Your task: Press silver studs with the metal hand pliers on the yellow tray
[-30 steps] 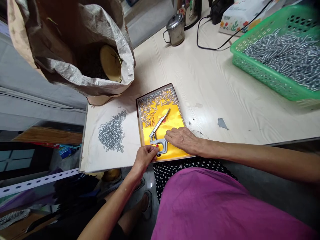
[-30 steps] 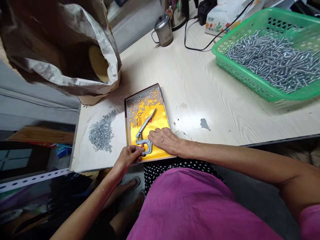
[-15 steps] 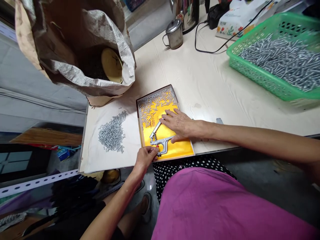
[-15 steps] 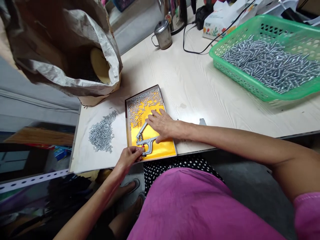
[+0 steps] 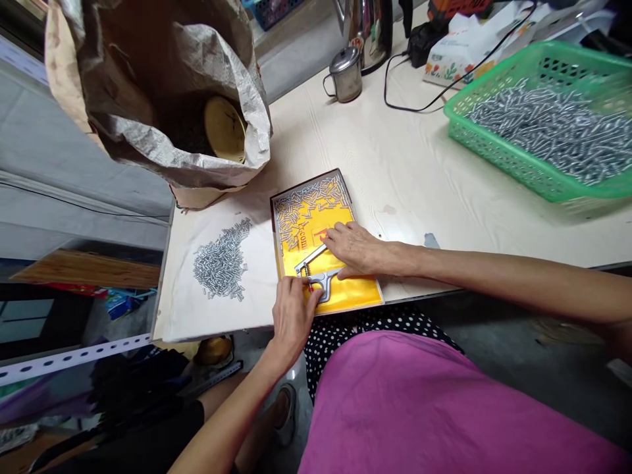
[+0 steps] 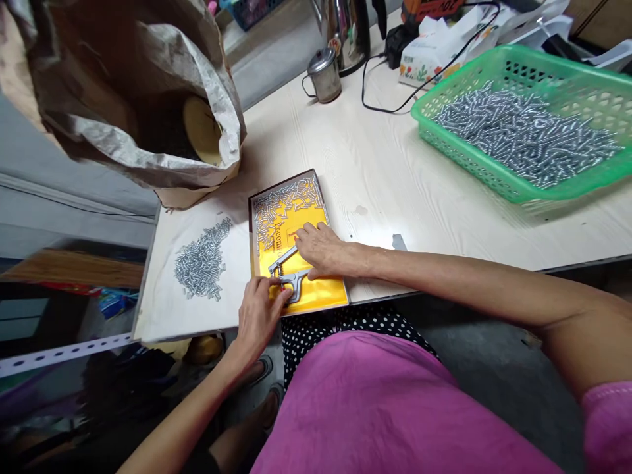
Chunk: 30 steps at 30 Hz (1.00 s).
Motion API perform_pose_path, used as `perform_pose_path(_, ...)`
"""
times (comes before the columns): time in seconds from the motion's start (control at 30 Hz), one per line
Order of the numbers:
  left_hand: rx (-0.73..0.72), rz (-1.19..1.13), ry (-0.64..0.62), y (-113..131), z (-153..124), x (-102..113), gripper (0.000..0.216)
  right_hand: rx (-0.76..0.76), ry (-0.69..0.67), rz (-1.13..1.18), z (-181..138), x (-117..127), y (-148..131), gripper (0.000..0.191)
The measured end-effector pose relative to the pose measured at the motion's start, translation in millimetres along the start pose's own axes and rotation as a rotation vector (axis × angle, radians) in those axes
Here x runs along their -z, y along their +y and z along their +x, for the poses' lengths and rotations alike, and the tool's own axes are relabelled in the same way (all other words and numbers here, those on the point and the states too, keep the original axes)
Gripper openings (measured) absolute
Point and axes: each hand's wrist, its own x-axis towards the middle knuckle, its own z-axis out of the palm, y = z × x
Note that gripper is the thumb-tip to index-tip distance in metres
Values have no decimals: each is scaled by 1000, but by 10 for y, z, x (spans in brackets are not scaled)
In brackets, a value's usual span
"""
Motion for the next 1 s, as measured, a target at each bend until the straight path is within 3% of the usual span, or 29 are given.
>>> perform_pose_path(0.13,-284,150,-52,44,199,-69,63,22,28,-3,-51,25,-69,51)
perform_pose_path(0.3,-286,233,-185,125,429,-131,69,-12,-17,5,-70,48,-105,50)
perform_pose_path(0.4,-246,282,-206,223,475,-123,65,-13,-42,-13,-62,66,-112,53)
perform_pose_path(0.73,-257,289,-272,345,427,-31,22,-45,-46,62,-185,-40,-217,7)
perform_pose_path(0.87,-289,269,-291,318,440,-59,19,-31,-63,97,-170,-128,-202,8)
perform_pose_path(1.0,-305,224,-232,217,469,-93,24,-20,-61,87,-188,-55,-186,12)
